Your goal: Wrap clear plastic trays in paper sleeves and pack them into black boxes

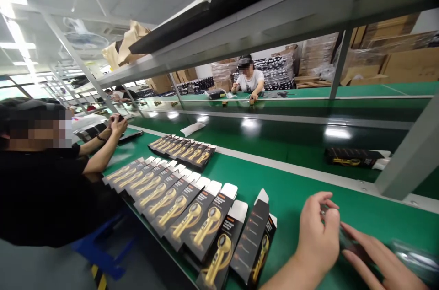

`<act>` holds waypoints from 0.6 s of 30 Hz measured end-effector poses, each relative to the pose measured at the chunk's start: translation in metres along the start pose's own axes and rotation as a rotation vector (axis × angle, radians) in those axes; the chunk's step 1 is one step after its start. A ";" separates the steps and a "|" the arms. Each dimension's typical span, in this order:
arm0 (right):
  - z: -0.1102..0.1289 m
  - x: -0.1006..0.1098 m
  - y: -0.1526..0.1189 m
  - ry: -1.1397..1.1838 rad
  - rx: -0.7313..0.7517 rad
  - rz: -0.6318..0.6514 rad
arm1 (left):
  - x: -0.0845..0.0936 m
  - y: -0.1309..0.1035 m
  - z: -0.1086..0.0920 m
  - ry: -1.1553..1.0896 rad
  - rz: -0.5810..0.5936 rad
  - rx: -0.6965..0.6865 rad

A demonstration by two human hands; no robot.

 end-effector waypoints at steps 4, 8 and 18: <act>0.006 0.000 0.004 0.104 -0.104 0.064 | -0.002 -0.002 0.003 0.148 -0.104 -0.014; 0.014 0.014 0.015 0.257 -0.263 0.052 | -0.008 -0.012 -0.011 0.314 -0.126 -0.136; 0.049 0.029 0.022 0.785 -0.417 0.118 | 0.114 -0.153 -0.090 1.195 -0.120 -0.403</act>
Point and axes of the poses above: each hand's wrist, its own y-axis towards the middle knuckle, its own x-axis out of the back of the hand, z = x × y, the point moved 2 cm from there along y, towards the middle knuckle, and after that the axes turned 12 degrees about -y, right-handed, at the moved point
